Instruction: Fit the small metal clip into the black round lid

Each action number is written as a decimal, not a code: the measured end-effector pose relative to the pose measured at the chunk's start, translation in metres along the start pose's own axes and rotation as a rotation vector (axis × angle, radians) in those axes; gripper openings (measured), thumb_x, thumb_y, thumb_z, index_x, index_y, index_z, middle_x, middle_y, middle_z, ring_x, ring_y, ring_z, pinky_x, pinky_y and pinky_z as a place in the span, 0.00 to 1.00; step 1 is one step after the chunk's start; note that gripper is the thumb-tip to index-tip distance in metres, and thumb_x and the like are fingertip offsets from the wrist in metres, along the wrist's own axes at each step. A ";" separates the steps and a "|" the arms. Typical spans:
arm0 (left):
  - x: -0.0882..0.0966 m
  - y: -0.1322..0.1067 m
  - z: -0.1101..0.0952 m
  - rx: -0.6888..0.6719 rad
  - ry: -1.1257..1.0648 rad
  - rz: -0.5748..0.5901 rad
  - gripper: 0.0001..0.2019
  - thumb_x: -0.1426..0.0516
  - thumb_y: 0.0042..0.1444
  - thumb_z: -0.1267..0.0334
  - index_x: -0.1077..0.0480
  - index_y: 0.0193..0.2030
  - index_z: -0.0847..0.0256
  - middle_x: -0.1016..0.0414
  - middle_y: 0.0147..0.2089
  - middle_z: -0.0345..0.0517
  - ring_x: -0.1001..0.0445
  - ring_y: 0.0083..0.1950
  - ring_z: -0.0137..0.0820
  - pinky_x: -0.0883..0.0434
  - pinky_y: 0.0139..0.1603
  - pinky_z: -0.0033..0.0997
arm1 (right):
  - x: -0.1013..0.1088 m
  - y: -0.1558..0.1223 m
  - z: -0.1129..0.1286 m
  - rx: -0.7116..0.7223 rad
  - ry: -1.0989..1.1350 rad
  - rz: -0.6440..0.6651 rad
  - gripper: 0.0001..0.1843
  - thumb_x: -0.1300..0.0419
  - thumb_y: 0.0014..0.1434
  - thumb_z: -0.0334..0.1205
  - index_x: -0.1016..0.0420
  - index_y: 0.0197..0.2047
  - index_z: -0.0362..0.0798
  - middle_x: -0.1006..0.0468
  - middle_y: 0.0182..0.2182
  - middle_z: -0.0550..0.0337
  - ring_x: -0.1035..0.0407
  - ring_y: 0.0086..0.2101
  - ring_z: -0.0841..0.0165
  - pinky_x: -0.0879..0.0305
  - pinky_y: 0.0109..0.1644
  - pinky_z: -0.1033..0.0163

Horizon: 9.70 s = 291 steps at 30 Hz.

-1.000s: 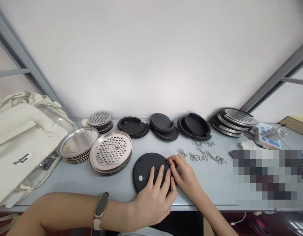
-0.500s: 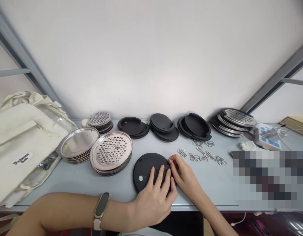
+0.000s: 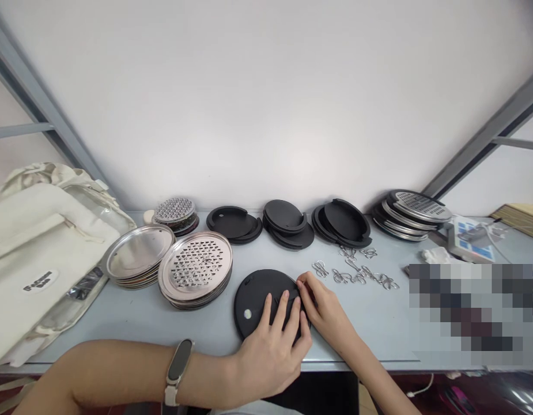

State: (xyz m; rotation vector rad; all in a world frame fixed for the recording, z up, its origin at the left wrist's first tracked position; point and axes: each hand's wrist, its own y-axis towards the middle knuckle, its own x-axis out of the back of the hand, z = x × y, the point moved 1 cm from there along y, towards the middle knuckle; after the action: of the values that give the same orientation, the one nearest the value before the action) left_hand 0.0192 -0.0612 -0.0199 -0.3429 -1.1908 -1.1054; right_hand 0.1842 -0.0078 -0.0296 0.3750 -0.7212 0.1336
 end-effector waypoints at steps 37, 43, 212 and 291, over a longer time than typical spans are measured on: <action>-0.003 0.000 -0.002 -0.005 0.013 -0.005 0.27 0.54 0.63 0.56 0.41 0.62 0.75 0.41 0.64 0.72 0.43 0.66 0.59 0.49 0.62 0.61 | 0.004 0.000 0.000 0.111 0.049 -0.098 0.12 0.52 0.68 0.38 0.29 0.46 0.51 0.28 0.38 0.54 0.30 0.40 0.62 0.30 0.45 0.55; -0.001 0.000 -0.001 -0.001 0.017 -0.010 0.26 0.55 0.64 0.56 0.40 0.62 0.75 0.39 0.63 0.71 0.42 0.65 0.59 0.47 0.62 0.60 | 0.003 -0.001 0.001 0.096 0.058 -0.069 0.08 0.51 0.68 0.36 0.31 0.42 0.50 0.30 0.37 0.54 0.31 0.40 0.63 0.32 0.44 0.56; 0.000 0.000 0.000 -0.012 0.006 -0.005 0.26 0.57 0.65 0.58 0.41 0.62 0.76 0.40 0.64 0.71 0.43 0.65 0.61 0.44 0.59 0.60 | -0.003 -0.004 -0.003 0.052 -0.088 -0.005 0.08 0.57 0.70 0.37 0.40 0.38 0.52 0.29 0.31 0.59 0.31 0.32 0.66 0.34 0.37 0.62; -0.001 0.000 -0.001 -0.008 0.020 -0.019 0.26 0.56 0.65 0.57 0.40 0.62 0.75 0.41 0.64 0.71 0.42 0.65 0.59 0.46 0.61 0.60 | 0.002 -0.001 -0.002 -0.004 -0.066 0.037 0.08 0.58 0.69 0.39 0.42 0.37 0.52 0.30 0.28 0.61 0.31 0.27 0.66 0.36 0.32 0.63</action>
State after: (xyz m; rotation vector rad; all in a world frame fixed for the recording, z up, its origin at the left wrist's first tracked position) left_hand 0.0195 -0.0618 -0.0209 -0.3269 -1.1738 -1.1279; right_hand 0.1871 -0.0083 -0.0298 0.3633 -0.7937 0.1550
